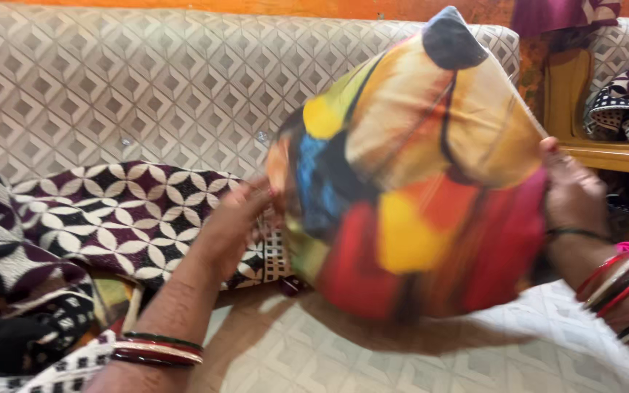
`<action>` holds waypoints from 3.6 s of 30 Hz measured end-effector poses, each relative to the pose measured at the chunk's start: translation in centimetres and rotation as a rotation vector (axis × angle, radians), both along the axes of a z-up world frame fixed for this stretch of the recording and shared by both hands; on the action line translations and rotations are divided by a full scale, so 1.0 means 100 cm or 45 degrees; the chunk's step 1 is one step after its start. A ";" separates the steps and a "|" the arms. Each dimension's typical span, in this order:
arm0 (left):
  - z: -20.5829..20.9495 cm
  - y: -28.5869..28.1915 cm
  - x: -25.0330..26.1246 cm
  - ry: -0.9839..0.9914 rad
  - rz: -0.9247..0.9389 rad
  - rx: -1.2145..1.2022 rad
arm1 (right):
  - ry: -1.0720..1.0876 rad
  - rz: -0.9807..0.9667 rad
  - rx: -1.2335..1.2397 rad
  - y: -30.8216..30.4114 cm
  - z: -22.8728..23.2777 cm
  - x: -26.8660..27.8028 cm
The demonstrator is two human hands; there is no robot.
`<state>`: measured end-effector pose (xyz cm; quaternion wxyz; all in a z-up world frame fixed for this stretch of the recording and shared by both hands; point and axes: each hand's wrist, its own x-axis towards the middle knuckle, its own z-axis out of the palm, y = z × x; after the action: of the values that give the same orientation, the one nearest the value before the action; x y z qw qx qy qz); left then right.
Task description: The person wipes the surface of a colorful cushion with a pink cloth, moving it across different areas while holding the cushion on their lap.
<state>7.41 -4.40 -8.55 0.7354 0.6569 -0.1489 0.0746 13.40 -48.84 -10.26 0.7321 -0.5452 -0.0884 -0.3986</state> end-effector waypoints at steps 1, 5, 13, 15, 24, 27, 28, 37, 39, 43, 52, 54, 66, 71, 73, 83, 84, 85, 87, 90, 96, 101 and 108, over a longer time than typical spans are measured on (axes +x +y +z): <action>0.002 -0.002 0.000 -0.065 0.005 -0.012 | 0.018 -0.085 0.029 0.010 -0.006 0.003; -0.001 0.004 0.017 -0.275 -0.007 0.027 | 0.030 0.193 -0.244 0.044 -0.042 0.014; -0.055 0.030 0.046 0.013 0.386 0.149 | 0.751 0.451 -0.370 0.076 -0.063 -0.017; -0.055 0.027 0.048 -0.045 0.491 0.388 | 0.793 0.531 -0.240 0.087 -0.058 -0.031; -0.011 0.016 0.014 -0.156 0.304 -0.224 | 0.889 0.583 -0.187 0.090 -0.051 -0.042; 0.001 0.000 0.012 -0.473 -0.026 -0.509 | 0.762 0.605 -0.426 0.064 -0.070 -0.006; 0.000 -0.001 0.011 -0.483 -0.001 -0.482 | 0.724 0.592 -0.496 0.054 -0.078 0.005; -0.036 0.044 0.022 -0.262 0.809 0.035 | 0.505 0.335 -1.021 0.035 -0.097 0.034; -0.040 0.045 0.024 -0.235 1.089 0.326 | 0.532 0.339 -0.986 0.039 -0.094 0.029; -0.038 0.030 0.025 -0.612 1.102 0.606 | 0.537 0.276 -0.991 0.042 -0.091 0.023; -0.062 0.010 0.035 -0.775 0.763 1.016 | 0.481 0.388 -0.930 0.043 -0.092 0.025; -0.068 0.023 0.044 -0.741 0.768 0.957 | 0.465 0.364 -0.951 0.043 -0.092 0.024; -0.043 -0.006 0.031 -1.101 0.962 0.906 | -0.284 -0.691 -1.655 0.093 -0.052 -0.044; -0.054 -0.065 0.005 -1.268 0.532 1.487 | -0.485 -0.222 -1.927 0.149 -0.057 -0.089; -0.055 -0.066 0.002 -1.285 0.458 1.603 | -0.548 -0.207 -2.061 0.150 -0.054 -0.092; -0.051 -0.019 0.020 -0.833 0.582 1.550 | 0.426 0.279 -1.231 0.039 -0.076 -0.003; -0.053 -0.006 0.024 -0.771 0.617 1.487 | 0.489 0.361 -1.180 0.025 -0.082 0.005; -0.056 0.009 0.026 -0.685 0.603 1.382 | 0.551 0.441 -1.127 0.017 -0.087 0.015; -0.062 0.033 0.029 -0.515 0.566 1.171 | 0.668 0.346 -1.176 0.010 -0.096 0.024; -0.069 0.045 0.038 -0.354 0.649 1.230 | 0.739 -0.028 -1.407 0.016 -0.100 0.020; -0.066 -0.008 0.046 -0.922 0.772 1.401 | 0.649 -0.047 -1.493 0.021 -0.094 0.015; -0.050 -0.037 0.017 -1.072 0.804 1.533 | 0.662 -0.062 -1.491 0.019 -0.096 0.018; -0.008 -0.036 0.009 -0.326 0.747 1.790 | 0.681 0.019 -1.352 0.028 -0.090 0.009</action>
<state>8.29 -7.97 -9.36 0.0724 0.9684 -0.0648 0.2298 14.30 -46.00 -19.22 0.3589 -0.9177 -0.0919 -0.1434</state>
